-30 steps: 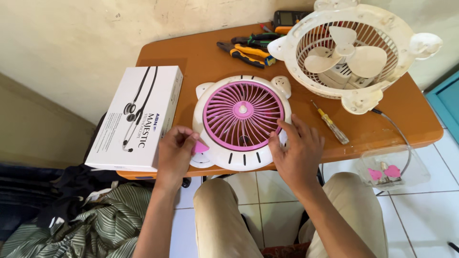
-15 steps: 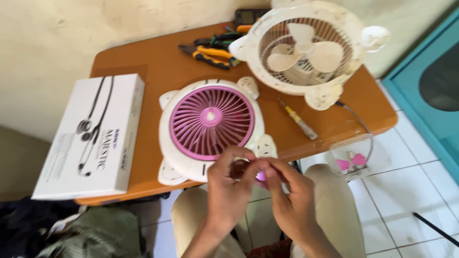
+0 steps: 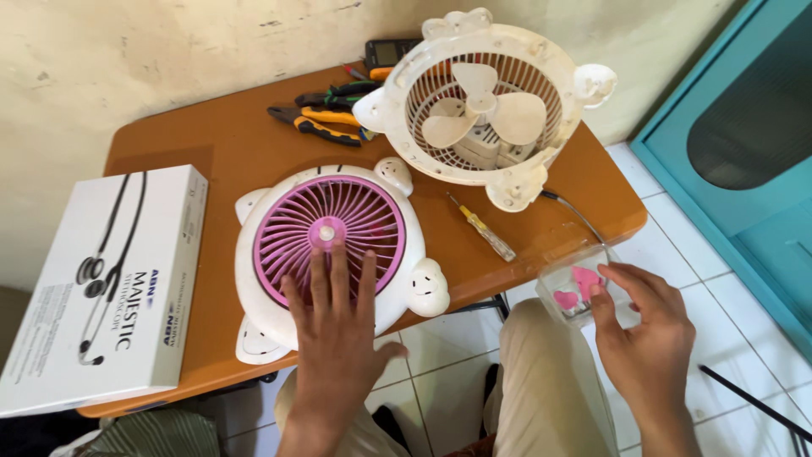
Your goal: The person uses a screwdriver to remove screws from the back and sides of a small white and pink electric fan. They detach the rear grille and then the front grille, exposing the fan blades and internal components on the table.
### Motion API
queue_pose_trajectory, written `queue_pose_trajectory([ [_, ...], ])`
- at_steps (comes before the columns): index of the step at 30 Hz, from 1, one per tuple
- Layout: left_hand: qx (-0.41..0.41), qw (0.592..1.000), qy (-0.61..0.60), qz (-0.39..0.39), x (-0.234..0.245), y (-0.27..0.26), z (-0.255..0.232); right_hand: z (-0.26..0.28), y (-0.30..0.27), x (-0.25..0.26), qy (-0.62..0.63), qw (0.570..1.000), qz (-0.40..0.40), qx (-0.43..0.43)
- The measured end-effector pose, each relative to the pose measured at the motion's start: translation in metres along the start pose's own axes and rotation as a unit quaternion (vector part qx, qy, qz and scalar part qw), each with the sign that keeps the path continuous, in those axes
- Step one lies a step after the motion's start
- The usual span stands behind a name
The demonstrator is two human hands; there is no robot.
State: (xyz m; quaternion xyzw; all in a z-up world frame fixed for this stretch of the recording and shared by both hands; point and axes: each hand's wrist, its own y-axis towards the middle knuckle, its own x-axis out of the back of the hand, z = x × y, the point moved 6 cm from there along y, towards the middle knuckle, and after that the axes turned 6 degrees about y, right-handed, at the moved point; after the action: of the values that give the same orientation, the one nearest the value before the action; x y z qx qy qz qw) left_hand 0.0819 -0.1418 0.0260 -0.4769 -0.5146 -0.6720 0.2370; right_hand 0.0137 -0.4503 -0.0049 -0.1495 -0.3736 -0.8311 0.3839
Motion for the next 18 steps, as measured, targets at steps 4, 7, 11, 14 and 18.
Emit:
queue_pose_trajectory([
  [4,0.008,0.999,0.004,0.042,-0.009,-0.010,0.003,0.011,-0.019,-0.006,-0.031,0.996,-0.057,0.057],
  [7,-0.008,1.000,0.013,0.022,-0.005,-0.018,0.004,0.025,-0.030,-0.013,0.016,0.996,-0.060,0.058],
  [11,-0.017,0.998,0.009,0.059,-0.006,-0.028,0.007,0.056,-0.042,-0.019,0.027,0.995,-0.066,0.069],
  [14,-0.024,0.997,-0.009,0.079,-0.004,-0.035,0.011,0.074,-0.046,-0.026,0.064,0.994,-0.043,0.075],
  [18,-0.037,0.996,-0.004,0.077,0.003,-0.046,0.012,0.088,-0.045,-0.047,0.198,0.977,0.058,0.056],
])
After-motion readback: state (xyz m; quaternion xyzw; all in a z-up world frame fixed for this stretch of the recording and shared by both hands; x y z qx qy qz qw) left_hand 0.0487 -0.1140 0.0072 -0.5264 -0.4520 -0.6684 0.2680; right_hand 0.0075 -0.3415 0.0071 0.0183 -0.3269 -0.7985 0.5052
